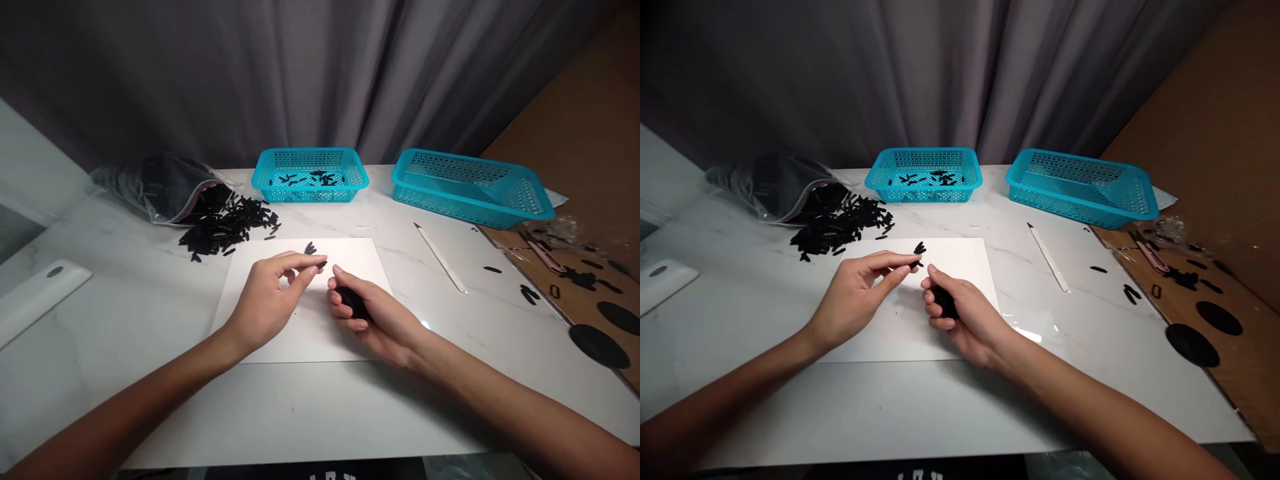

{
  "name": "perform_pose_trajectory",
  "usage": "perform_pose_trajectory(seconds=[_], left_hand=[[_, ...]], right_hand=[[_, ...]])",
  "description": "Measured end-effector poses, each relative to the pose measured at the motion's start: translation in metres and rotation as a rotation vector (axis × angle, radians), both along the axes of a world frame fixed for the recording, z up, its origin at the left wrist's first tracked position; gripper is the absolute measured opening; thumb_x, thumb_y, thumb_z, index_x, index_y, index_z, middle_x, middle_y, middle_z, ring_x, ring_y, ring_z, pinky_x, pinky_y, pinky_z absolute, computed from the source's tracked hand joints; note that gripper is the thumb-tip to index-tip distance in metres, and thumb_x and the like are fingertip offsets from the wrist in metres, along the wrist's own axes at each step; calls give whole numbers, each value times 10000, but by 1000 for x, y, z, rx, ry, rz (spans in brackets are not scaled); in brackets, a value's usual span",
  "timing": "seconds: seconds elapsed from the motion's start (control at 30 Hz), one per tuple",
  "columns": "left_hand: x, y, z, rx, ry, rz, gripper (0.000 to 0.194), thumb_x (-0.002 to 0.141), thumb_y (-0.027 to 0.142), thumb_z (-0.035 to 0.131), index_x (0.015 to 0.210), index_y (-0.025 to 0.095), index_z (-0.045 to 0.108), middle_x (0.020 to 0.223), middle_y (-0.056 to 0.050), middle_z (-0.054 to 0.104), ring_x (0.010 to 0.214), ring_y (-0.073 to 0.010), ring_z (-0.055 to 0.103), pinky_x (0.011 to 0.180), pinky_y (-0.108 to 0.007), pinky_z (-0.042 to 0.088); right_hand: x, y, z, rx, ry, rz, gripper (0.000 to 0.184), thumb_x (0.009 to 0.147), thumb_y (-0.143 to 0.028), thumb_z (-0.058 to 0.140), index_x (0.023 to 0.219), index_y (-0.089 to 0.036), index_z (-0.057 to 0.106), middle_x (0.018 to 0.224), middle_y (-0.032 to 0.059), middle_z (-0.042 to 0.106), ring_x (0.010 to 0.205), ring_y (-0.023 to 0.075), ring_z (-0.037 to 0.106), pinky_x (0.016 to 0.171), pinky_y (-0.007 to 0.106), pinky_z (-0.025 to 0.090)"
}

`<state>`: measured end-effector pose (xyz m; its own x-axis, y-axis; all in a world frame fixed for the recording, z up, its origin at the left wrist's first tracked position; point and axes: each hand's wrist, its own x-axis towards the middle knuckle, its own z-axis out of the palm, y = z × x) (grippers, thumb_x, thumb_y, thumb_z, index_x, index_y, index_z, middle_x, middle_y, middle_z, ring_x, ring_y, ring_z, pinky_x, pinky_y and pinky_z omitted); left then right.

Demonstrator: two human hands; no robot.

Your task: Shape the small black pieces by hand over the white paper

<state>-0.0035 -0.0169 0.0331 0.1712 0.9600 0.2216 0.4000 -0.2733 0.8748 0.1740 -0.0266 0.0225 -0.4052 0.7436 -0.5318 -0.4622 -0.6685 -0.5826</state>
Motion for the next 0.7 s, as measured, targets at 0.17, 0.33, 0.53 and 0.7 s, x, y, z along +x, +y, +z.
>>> perform_pose_trajectory(seconds=[0.17, 0.33, 0.53, 0.7], left_hand=[[0, -4, 5, -19, -68, -13, 150, 843, 257, 713, 977, 209, 760, 895, -36, 779, 829, -185, 723, 717, -296, 575], [-1, -4, 15, -15, -49, -29, 62, 831, 253, 732, 859, 229, 782, 861, -16, 782, 820, -178, 722, 705, -281, 578], [-4, 0, 15, -188, -225, -56, 127, 795, 287, 780, 876, 190, 773, 891, -48, 787, 827, -186, 745, 739, -280, 601], [-6, 3, 15, -279, -253, -139, 98, 864, 255, 707, 816, 185, 754, 830, -25, 767, 749, -125, 688, 685, -225, 530]], right_hand=[[6, 6, 2, 428, -320, -3, 326, 796, -460, 769, 792, -140, 705, 613, -60, 370, 502, 59, 253, 428, 210, 176], [12, 9, 6, 526, -369, 7, 247, 803, -396, 780, 805, -153, 736, 566, -65, 362, 505, 67, 240, 452, 242, 158], [12, 9, 12, 498, -326, -2, 211, 793, -354, 800, 763, -156, 736, 555, -64, 361, 495, 57, 222, 440, 240, 143], [13, 8, 11, 483, -287, 4, 219, 815, -352, 789, 744, -156, 724, 571, -59, 347, 503, 53, 219, 431, 225, 143]])
